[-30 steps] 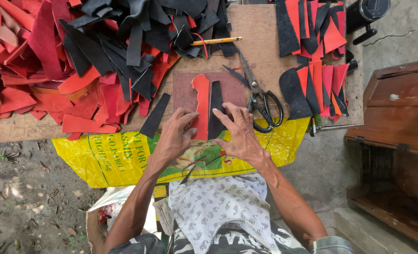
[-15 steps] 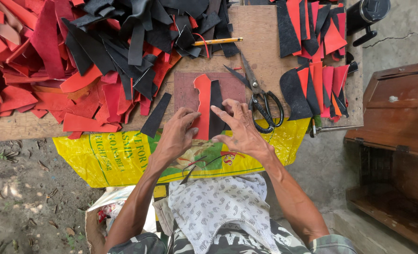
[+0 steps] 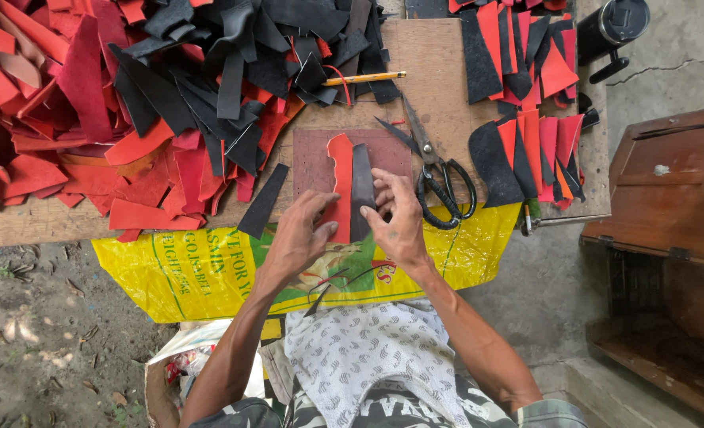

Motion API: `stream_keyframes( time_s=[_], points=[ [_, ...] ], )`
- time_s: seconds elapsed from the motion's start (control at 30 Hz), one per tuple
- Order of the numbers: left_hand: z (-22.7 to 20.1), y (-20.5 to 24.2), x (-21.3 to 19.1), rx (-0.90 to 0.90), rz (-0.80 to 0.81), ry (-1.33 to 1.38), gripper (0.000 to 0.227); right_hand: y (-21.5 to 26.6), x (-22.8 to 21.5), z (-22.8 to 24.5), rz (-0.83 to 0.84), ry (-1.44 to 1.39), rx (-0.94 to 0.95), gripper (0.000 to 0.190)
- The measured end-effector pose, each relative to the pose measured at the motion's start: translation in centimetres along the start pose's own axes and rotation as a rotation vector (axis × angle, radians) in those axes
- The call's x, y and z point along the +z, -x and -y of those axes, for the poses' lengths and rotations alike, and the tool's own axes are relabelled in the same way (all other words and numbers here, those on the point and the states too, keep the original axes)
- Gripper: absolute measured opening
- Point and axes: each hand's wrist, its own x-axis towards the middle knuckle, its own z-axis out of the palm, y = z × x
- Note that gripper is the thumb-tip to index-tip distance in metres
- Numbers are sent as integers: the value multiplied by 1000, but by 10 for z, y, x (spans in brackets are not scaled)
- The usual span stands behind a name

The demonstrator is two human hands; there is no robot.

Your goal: The person repeatedly picks red and black rubber pieces from piles on a table, aligns them, and places the paired pieces into a growing stack. The hands work continuously, handling one pair at a time.

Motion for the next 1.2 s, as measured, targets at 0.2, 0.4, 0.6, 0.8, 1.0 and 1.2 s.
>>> stream_keyframes(
  time_s=[0.2,0.4,0.6,0.8,1.0,1.2],
  points=[
    [8,-1,4,-60,-34,32,24,5,9,9,138,-84,-94,35],
    [12,-6,18,-27,-193,10,24,3,2,11,168,-93,35,37],
    [17,-5,34,-214,-275,495,42,-1,-4,3,29,-505,233,47],
    [6,-27,57,-147,-266,427,36,-28,-6,4,-3,-290,193,33],
    [17,-48,44,-84,-360,367,43,-188,-90,-16,-228,-221,-142,17],
    [26,-48,44,31,-388,172,34,-361,-100,-48,-280,204,-218,22]
  ],
)
